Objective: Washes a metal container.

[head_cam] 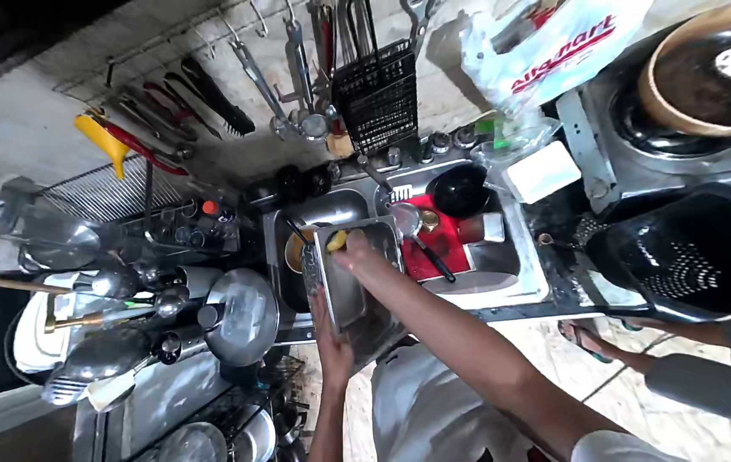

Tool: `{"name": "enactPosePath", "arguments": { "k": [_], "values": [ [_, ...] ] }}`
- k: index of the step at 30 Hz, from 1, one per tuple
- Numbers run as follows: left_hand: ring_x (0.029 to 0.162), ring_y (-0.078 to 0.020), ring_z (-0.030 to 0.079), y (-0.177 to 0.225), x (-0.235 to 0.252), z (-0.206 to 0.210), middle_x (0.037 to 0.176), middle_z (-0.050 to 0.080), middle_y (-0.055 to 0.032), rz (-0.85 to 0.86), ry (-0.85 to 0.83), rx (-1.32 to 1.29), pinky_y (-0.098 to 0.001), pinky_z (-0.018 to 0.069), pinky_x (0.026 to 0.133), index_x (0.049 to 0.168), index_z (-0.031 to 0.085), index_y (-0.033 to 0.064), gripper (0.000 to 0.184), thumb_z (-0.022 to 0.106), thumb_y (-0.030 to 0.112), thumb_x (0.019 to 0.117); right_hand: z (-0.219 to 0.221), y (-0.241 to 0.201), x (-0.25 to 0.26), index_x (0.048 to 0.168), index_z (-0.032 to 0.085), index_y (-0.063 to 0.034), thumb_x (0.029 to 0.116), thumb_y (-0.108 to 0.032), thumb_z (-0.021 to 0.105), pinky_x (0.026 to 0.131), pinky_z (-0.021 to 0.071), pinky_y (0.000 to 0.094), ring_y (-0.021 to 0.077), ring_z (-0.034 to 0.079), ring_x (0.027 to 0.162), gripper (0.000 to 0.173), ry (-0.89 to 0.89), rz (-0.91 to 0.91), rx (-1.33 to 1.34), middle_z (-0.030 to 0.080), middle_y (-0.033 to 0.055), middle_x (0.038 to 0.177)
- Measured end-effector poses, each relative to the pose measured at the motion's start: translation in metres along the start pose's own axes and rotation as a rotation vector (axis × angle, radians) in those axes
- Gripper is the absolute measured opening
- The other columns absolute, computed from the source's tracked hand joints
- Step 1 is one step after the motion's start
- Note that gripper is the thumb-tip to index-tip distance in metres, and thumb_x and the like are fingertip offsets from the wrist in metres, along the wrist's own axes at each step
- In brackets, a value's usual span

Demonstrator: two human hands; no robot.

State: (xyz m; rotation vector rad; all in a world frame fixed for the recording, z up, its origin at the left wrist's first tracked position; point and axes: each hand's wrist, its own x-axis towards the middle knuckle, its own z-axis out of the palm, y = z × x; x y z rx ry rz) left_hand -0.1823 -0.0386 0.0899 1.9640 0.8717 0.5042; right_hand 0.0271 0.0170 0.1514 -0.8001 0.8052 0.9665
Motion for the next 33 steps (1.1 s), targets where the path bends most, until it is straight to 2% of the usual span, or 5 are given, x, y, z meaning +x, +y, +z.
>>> {"name": "enactPosePath", "arguments": {
  "k": [12,20,25,30,33],
  "values": [
    [0.159,-0.0351,0.007,0.012,0.005,0.014,0.172,0.015,-0.0071,0.012,-0.004,0.167,-0.0772,0.0130,0.118,0.163,0.025,0.0069,0.103,0.055,-0.013,0.0667,0.001,-0.001,-0.007,0.144,0.047,-0.0057,0.1050,-0.050,0.053,0.091,0.0522,0.0500,0.0314,0.059,0.113,0.059,-0.065,-0.208,-0.455,0.058,0.0199,0.130],
    [0.145,-0.0344,0.042,0.030,0.019,0.005,0.150,0.048,-0.0276,-0.132,0.150,0.010,-0.0460,0.0347,0.121,0.136,0.056,-0.0097,0.057,0.068,0.015,0.0860,-0.036,0.062,-0.037,0.148,0.055,-0.0070,0.1070,-0.024,0.052,0.111,0.0500,0.0464,0.0321,0.058,0.134,0.044,-0.392,-1.087,-1.329,0.053,0.0171,0.153],
    [0.158,-0.0315,0.016,0.028,0.014,0.003,0.170,0.018,-0.0169,-0.104,0.064,0.029,-0.0488,0.0223,0.128,0.160,0.030,0.0000,0.087,0.055,-0.012,0.0772,-0.024,0.032,0.013,0.151,0.053,-0.0148,0.1069,-0.017,0.050,0.123,0.0370,0.0454,0.0222,0.035,0.153,0.045,-0.638,-1.357,-1.384,0.042,0.0028,0.163],
    [0.141,-0.0201,0.047,0.042,0.002,-0.001,0.163,0.035,-0.0176,-0.249,0.183,-0.186,-0.0362,0.0449,0.113,0.159,0.029,-0.0017,0.084,0.055,-0.016,0.0800,-0.023,-0.006,0.075,0.148,0.053,-0.0135,0.1056,-0.025,0.055,0.118,0.0389,0.0555,0.0330,0.043,0.146,0.044,-0.369,-1.518,-1.468,0.048,0.0097,0.157],
    [0.154,-0.0244,0.028,0.040,0.004,-0.011,0.169,0.023,-0.0166,-0.153,0.195,-0.157,-0.0398,0.0313,0.124,0.159,0.028,-0.0021,0.089,0.055,-0.014,0.0761,-0.037,-0.029,0.104,0.152,0.047,-0.0114,0.1060,-0.029,0.057,0.111,0.0459,0.0597,0.0396,0.048,0.142,0.051,-0.161,-1.381,-1.607,0.045,0.0163,0.158]
  ]
}}
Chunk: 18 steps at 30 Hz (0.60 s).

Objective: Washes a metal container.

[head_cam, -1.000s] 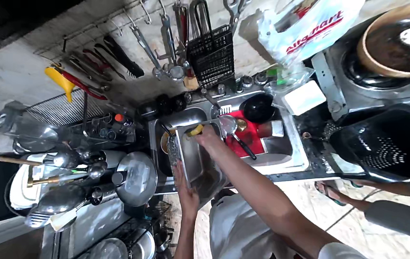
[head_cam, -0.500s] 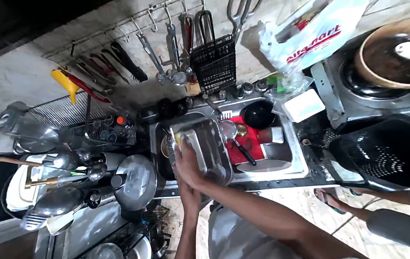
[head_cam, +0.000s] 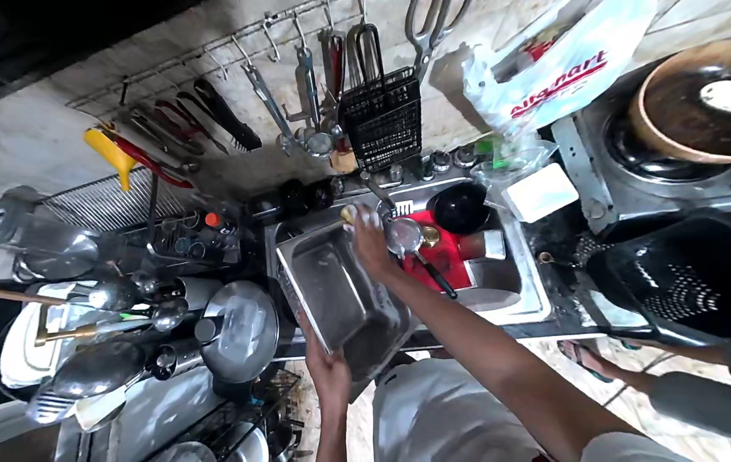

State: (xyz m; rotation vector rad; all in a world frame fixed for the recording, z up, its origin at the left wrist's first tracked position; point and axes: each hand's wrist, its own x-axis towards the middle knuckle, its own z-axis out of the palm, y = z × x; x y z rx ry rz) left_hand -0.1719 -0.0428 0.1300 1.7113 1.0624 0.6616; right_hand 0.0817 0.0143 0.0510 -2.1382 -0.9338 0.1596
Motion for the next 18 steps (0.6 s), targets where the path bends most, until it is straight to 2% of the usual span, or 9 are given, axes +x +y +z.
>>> {"name": "enactPosePath", "arguments": {
  "k": [1,2,5,7,10,12,14,15,18],
  "values": [
    [0.157,-0.0280,0.020,-0.004,0.002,-0.003,0.170,0.018,-0.0168,0.052,-0.014,0.027,-0.0434,0.0243,0.128,0.159,0.028,-0.0026,0.090,0.055,-0.012,0.0744,0.002,0.009,-0.002,0.153,0.046,-0.0118,0.1061,-0.030,0.057,0.107,0.0493,0.0595,0.0402,0.052,0.138,0.051,-0.021,0.034,-0.033,0.045,0.0167,0.158],
    [0.157,-0.0290,0.019,-0.006,0.005,-0.005,0.170,0.017,-0.0172,0.068,-0.010,0.037,-0.0443,0.0236,0.128,0.159,0.029,-0.0027,0.089,0.055,-0.011,0.0745,0.003,0.016,-0.006,0.153,0.046,-0.0116,0.1062,-0.030,0.057,0.100,0.0539,0.0592,0.0409,0.057,0.131,0.051,-0.040,0.067,-0.071,0.047,0.0176,0.156],
    [0.151,-0.0216,0.035,-0.005,0.010,-0.011,0.168,0.025,-0.0171,-0.042,0.058,0.007,-0.0364,0.0366,0.121,0.159,0.030,-0.0018,0.085,0.054,-0.015,0.0783,0.002,0.026,-0.032,0.151,0.049,-0.0081,0.1068,-0.025,0.053,0.095,0.0562,0.0593,0.0434,0.063,0.121,0.048,-0.144,0.101,-0.107,0.051,0.0223,0.150],
    [0.147,-0.0187,0.041,-0.004,0.017,-0.013,0.167,0.028,-0.0149,-0.104,0.106,0.008,-0.0348,0.0412,0.117,0.160,0.028,0.0003,0.087,0.055,-0.015,0.0792,-0.001,0.033,-0.060,0.152,0.048,-0.0078,0.1085,-0.024,0.048,0.104,0.0527,0.0571,0.0414,0.058,0.131,0.046,-0.271,0.027,-0.137,0.048,0.0208,0.155],
    [0.148,-0.0199,0.039,-0.009,0.029,-0.017,0.168,0.025,-0.0155,-0.111,0.178,-0.012,-0.0359,0.0401,0.118,0.161,0.023,0.0008,0.087,0.055,-0.014,0.0814,-0.007,0.044,-0.111,0.153,0.048,-0.0104,0.1099,-0.030,0.040,0.110,0.0494,0.0530,0.0377,0.053,0.139,0.048,-0.429,-0.044,-0.164,0.046,0.0186,0.158],
    [0.147,-0.0206,0.041,-0.008,0.038,-0.020,0.167,0.026,-0.0170,-0.111,0.226,-0.053,-0.0363,0.0414,0.117,0.162,0.019,0.0015,0.087,0.054,-0.015,0.0843,-0.015,0.049,-0.141,0.155,0.048,-0.0128,0.1099,-0.032,0.040,0.113,0.0478,0.0487,0.0320,0.049,0.144,0.049,-0.471,-0.037,-0.097,0.042,0.0135,0.163],
    [0.147,-0.0217,0.041,-0.004,0.046,-0.019,0.167,0.025,-0.0179,-0.120,0.261,-0.080,-0.0378,0.0419,0.116,0.163,0.017,0.0022,0.086,0.052,-0.015,0.0863,-0.026,0.050,-0.161,0.156,0.046,-0.0134,0.1104,-0.035,0.039,0.119,0.0422,0.0458,0.0277,0.043,0.148,0.050,-0.518,0.031,0.006,0.039,0.0105,0.165],
    [0.146,-0.0215,0.041,-0.002,0.048,-0.018,0.167,0.026,-0.0178,-0.126,0.271,-0.082,-0.0378,0.0424,0.116,0.163,0.017,0.0024,0.086,0.052,-0.014,0.0862,-0.030,0.048,-0.170,0.156,0.046,-0.0137,0.1105,-0.035,0.038,0.119,0.0408,0.0464,0.0275,0.042,0.149,0.051,-0.519,0.029,0.031,0.040,0.0093,0.164],
    [0.145,-0.0206,0.043,-0.003,0.051,-0.014,0.165,0.029,-0.0174,-0.142,0.290,-0.095,-0.0365,0.0437,0.115,0.163,0.017,0.0040,0.086,0.052,-0.015,0.0861,-0.046,0.035,-0.184,0.150,0.054,-0.0165,0.1091,-0.036,0.045,0.113,0.0475,0.0485,0.0274,0.050,0.143,0.046,-0.463,-0.147,0.071,0.049,0.0055,0.159]
  ]
}}
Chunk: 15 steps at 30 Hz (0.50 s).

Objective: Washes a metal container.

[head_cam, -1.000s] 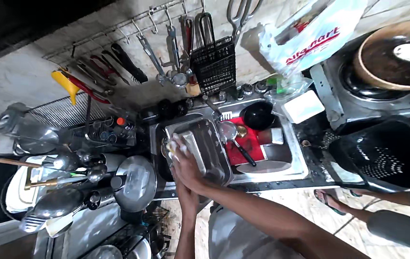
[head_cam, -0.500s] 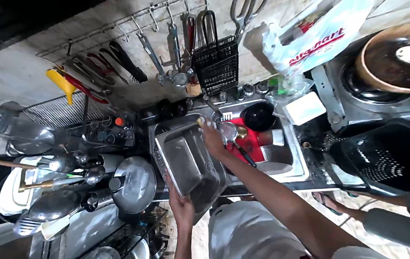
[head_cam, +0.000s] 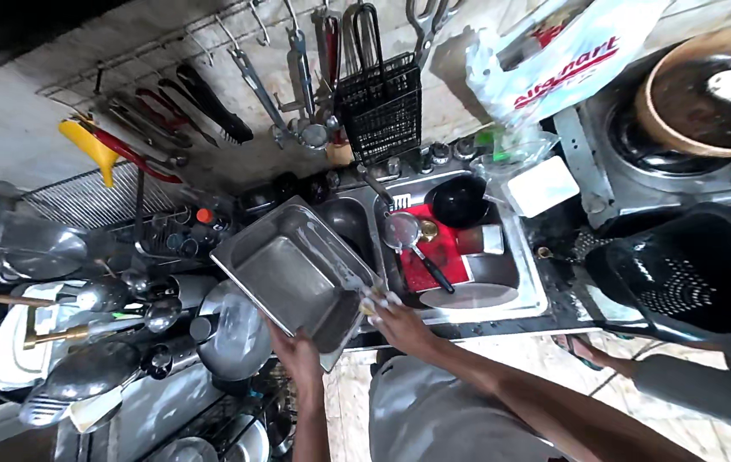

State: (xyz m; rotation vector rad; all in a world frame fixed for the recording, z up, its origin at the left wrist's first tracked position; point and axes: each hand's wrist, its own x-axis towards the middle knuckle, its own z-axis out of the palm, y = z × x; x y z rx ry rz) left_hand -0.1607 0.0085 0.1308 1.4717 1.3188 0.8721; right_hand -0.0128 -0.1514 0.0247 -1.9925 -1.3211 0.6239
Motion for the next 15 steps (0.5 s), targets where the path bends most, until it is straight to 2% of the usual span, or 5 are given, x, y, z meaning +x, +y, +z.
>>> {"name": "enactPosePath", "arguments": {
  "k": [2,4,6,11,15],
  "values": [
    [0.143,-0.0207,0.046,0.002,-0.002,-0.002,0.163,0.034,-0.0185,-0.016,0.017,-0.008,-0.0368,0.0445,0.114,0.162,0.020,0.0032,0.084,0.052,-0.014,0.0872,-0.017,-0.011,-0.002,0.142,0.062,-0.0160,0.1055,-0.033,0.055,0.113,0.0493,0.0445,0.0224,0.057,0.137,0.041,0.096,-0.020,0.183,0.058,0.0055,0.150],
    [0.137,-0.0208,0.050,0.009,-0.006,-0.009,0.157,0.040,-0.0200,-0.042,0.039,-0.018,-0.0372,0.0474,0.110,0.161,0.023,0.0017,0.080,0.052,-0.012,0.0875,-0.038,-0.015,0.013,0.136,0.060,-0.0014,0.1015,-0.026,0.059,0.105,0.0529,0.0454,0.0276,0.062,0.123,0.042,0.299,0.215,0.475,0.061,0.0193,0.135],
    [0.133,-0.0204,0.054,0.019,-0.012,-0.023,0.154,0.044,-0.0205,-0.047,0.043,0.013,-0.0368,0.0497,0.107,0.159,0.025,0.0005,0.079,0.053,-0.010,0.0867,-0.048,0.002,0.046,0.137,0.052,0.0025,0.1009,-0.021,0.056,0.093,0.0573,0.0423,0.0254,0.064,0.111,0.043,0.407,0.481,0.733,0.060,0.0209,0.128],
    [0.132,-0.0185,0.055,0.039,-0.027,-0.051,0.152,0.046,-0.0205,-0.033,0.048,0.064,-0.0345,0.0504,0.107,0.158,0.027,-0.0010,0.081,0.055,-0.013,0.0834,-0.027,0.046,0.156,0.139,0.052,-0.0006,0.1073,-0.022,0.052,0.091,0.0572,0.0426,0.0254,0.066,0.105,0.038,0.260,0.845,1.407,0.065,0.0179,0.122],
    [0.125,-0.0162,0.059,0.042,-0.033,-0.070,0.148,0.050,-0.0185,-0.067,0.057,0.055,-0.0330,0.0547,0.100,0.159,0.027,0.0010,0.085,0.056,-0.016,0.0812,-0.011,0.051,0.264,0.141,0.052,-0.0054,0.1079,-0.036,0.050,0.093,0.0552,0.0444,0.0247,0.063,0.112,0.045,0.290,0.772,1.484,0.063,0.0145,0.129]
  ]
}}
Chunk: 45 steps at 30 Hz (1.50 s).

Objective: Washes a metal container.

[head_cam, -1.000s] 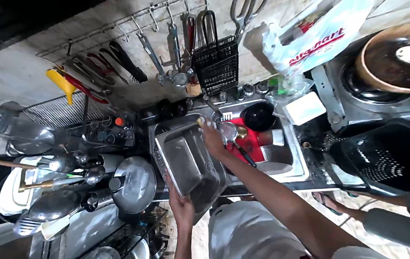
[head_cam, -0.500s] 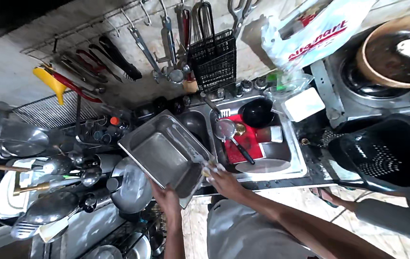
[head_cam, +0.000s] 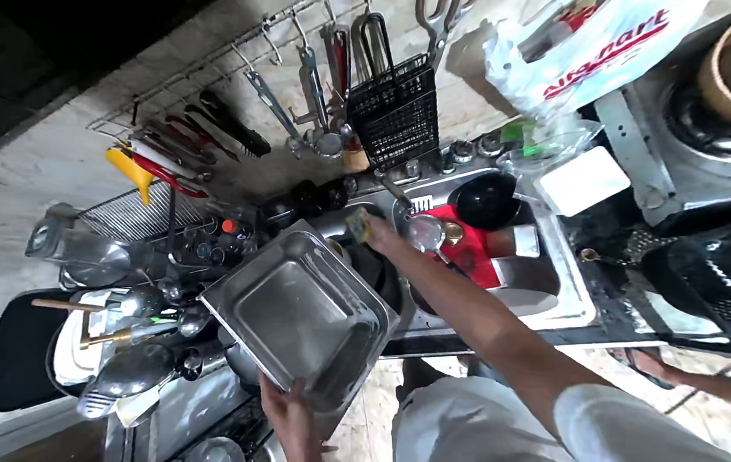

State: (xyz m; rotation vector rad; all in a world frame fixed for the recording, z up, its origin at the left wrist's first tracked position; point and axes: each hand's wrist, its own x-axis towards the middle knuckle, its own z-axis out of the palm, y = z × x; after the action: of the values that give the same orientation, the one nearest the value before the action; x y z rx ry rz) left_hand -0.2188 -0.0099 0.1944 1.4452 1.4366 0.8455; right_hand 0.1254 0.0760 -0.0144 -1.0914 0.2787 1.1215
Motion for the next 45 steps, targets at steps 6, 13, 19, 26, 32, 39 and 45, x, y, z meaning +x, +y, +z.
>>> {"name": "enactPosePath", "arguments": {
  "k": [6,13,19,26,32,39,45],
  "values": [
    [0.125,-0.0159,0.060,0.002,0.011,-0.010,0.147,0.052,-0.0163,-0.027,-0.098,0.081,-0.0328,0.0553,0.099,0.157,0.031,0.0017,0.083,0.057,-0.015,0.0798,0.004,-0.026,-0.011,0.147,0.053,-0.0086,0.1022,-0.069,0.040,0.107,0.0437,0.0642,0.0400,0.053,0.135,0.076,-0.069,-0.085,-0.628,0.054,0.0219,0.148],
    [0.128,-0.0163,0.057,0.005,0.055,0.015,0.151,0.049,-0.0158,-0.175,-0.461,0.127,-0.0347,0.0530,0.102,0.158,0.031,0.0029,0.084,0.058,-0.010,0.0801,-0.101,0.002,-0.187,0.161,0.027,-0.0174,0.0987,-0.028,0.070,0.079,0.0617,0.0610,0.0416,0.070,0.105,0.076,-0.300,0.082,-0.878,0.056,0.0227,0.142],
    [0.118,-0.0186,0.065,0.010,0.081,0.088,0.138,0.061,-0.0137,-0.236,-0.895,0.142,-0.0384,0.0577,0.098,0.152,0.040,0.0033,0.067,0.060,-0.008,0.0896,-0.137,-0.017,-0.236,0.159,0.018,0.0013,0.0906,-0.017,0.070,0.098,0.0525,0.0620,0.0424,0.065,0.115,0.088,0.132,-0.018,-1.145,0.063,0.0283,0.124],
    [0.113,-0.0225,0.068,-0.013,0.126,0.193,0.127,0.068,-0.0145,-0.055,-1.066,0.408,-0.0419,0.0564,0.097,0.137,0.059,0.0011,0.059,0.025,0.044,0.1124,-0.197,-0.037,-0.272,0.159,0.029,-0.0049,0.0907,-0.014,0.069,0.102,0.0497,0.0644,0.0425,0.061,0.122,0.080,0.449,-0.089,-0.944,0.061,0.0271,0.133],
    [0.129,-0.0468,0.056,-0.057,0.244,0.326,0.146,0.050,-0.0295,0.722,-0.692,1.014,-0.0607,0.0480,0.106,0.146,0.049,-0.0011,0.047,0.057,0.015,0.1025,-0.193,-0.075,-0.273,0.157,0.030,-0.0067,0.0948,-0.017,0.067,0.092,0.0537,0.0620,0.0437,0.067,0.108,0.073,0.581,-0.041,-1.066,0.066,0.0272,0.118],
    [0.133,-0.0516,0.050,-0.062,0.310,0.407,0.148,0.045,-0.0320,0.818,-0.618,1.216,-0.0633,0.0472,0.105,0.155,0.038,0.0048,0.067,0.062,-0.003,0.0928,-0.175,-0.119,-0.255,0.150,0.039,-0.0042,0.0935,-0.017,0.071,0.086,0.0544,0.0637,0.0459,0.068,0.102,0.066,0.608,-0.047,-1.196,0.067,0.0276,0.109],
    [0.123,-0.0506,0.058,-0.055,0.324,0.415,0.142,0.050,-0.0310,0.881,-0.658,1.332,-0.0636,0.0528,0.096,0.141,0.051,-0.0025,0.046,0.062,0.002,0.0962,-0.157,-0.134,-0.238,0.141,0.044,-0.0043,0.0893,-0.011,0.072,0.072,0.0570,0.0613,0.0446,0.070,0.088,0.059,0.661,-0.113,-1.250,0.067,0.0245,0.096]
  ]
}}
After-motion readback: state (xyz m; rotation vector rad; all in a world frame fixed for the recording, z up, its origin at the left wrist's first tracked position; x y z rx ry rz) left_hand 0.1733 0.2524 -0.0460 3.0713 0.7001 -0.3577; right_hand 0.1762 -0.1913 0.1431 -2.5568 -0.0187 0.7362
